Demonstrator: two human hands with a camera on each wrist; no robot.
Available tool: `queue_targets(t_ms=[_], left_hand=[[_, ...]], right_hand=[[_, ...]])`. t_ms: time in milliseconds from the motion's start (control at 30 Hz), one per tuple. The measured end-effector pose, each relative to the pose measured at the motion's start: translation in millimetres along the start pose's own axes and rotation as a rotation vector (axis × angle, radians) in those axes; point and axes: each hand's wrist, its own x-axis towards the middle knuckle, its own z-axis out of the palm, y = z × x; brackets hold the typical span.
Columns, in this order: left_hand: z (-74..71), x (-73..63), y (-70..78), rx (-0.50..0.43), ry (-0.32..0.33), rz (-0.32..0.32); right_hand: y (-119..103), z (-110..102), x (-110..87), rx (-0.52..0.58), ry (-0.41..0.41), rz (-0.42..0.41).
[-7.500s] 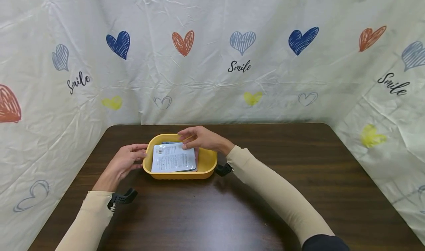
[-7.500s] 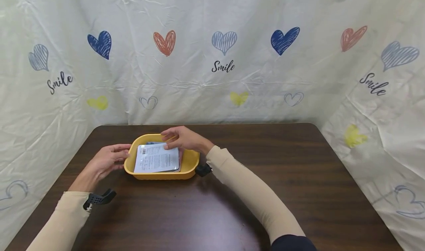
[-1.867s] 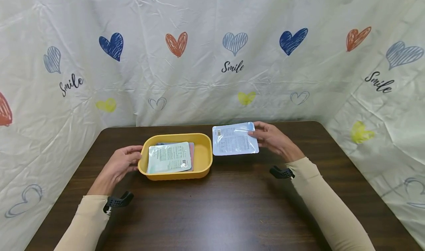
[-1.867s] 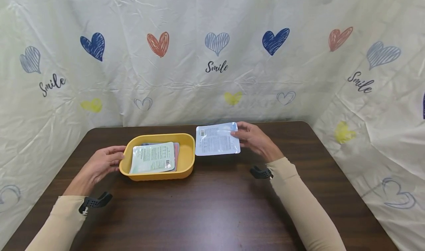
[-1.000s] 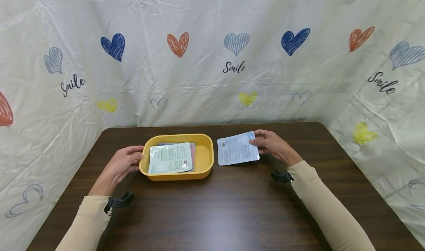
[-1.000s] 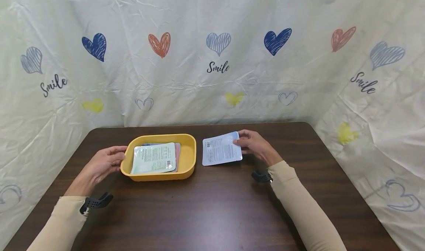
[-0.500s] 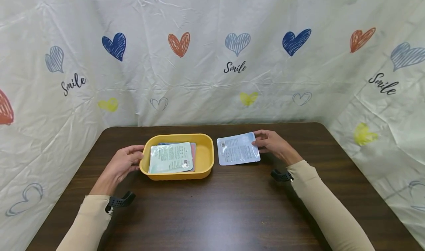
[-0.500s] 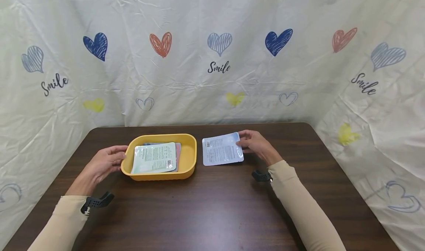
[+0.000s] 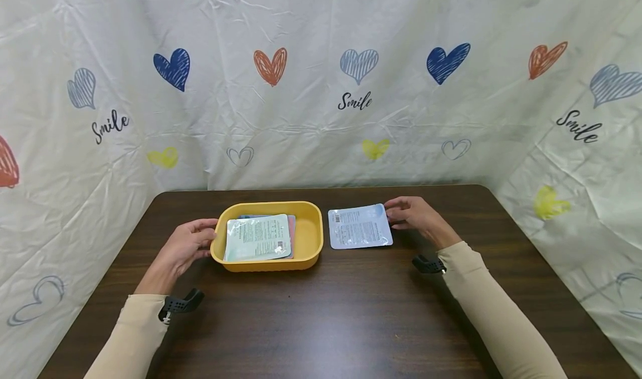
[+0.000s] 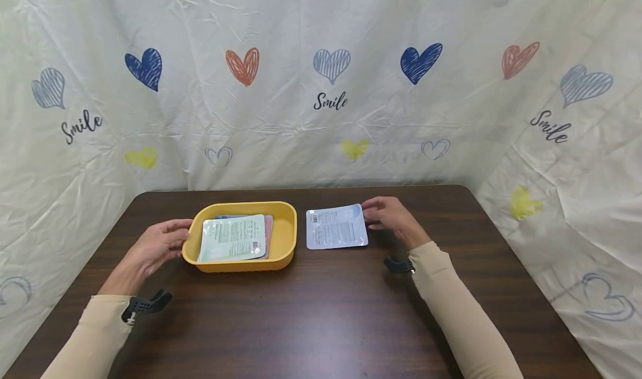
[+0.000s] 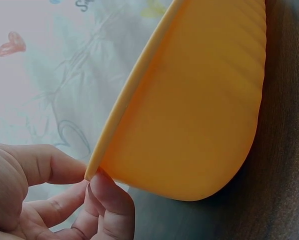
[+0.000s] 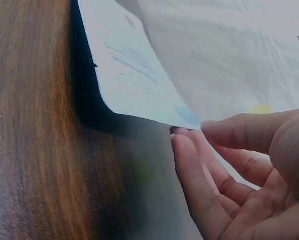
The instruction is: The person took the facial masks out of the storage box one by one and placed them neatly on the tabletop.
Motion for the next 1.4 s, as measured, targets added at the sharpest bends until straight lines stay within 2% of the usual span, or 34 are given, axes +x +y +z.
queue_targets(t_ms=[133, 300, 733, 1033, 1400], left_hand=[[0.3, 0.6, 0.5, -0.003, 0.001, -0.006], [0.5, 1.1, 0.7, 0.000, -0.002, -0.008], [0.3, 1.0, -0.3, 0.001, -0.002, -0.012], [0.3, 2.3, -0.6, 0.008, 0.005, -0.004], [1.0, 1.8, 0.9, -0.001, 0.006, -0.003]], right_hand=[[-3, -3, -2.0, -0.020, 0.012, 0.010], [-9, -5, -5.0, -0.031, 0.004, -0.015], [-23, -2, -9.8, 0.051, -0.020, -0.065], [-37, 12, -11.0, 0.112, -0.080, -0.100], [-56, 34, -4.5, 0.108, -0.131, -0.127]])
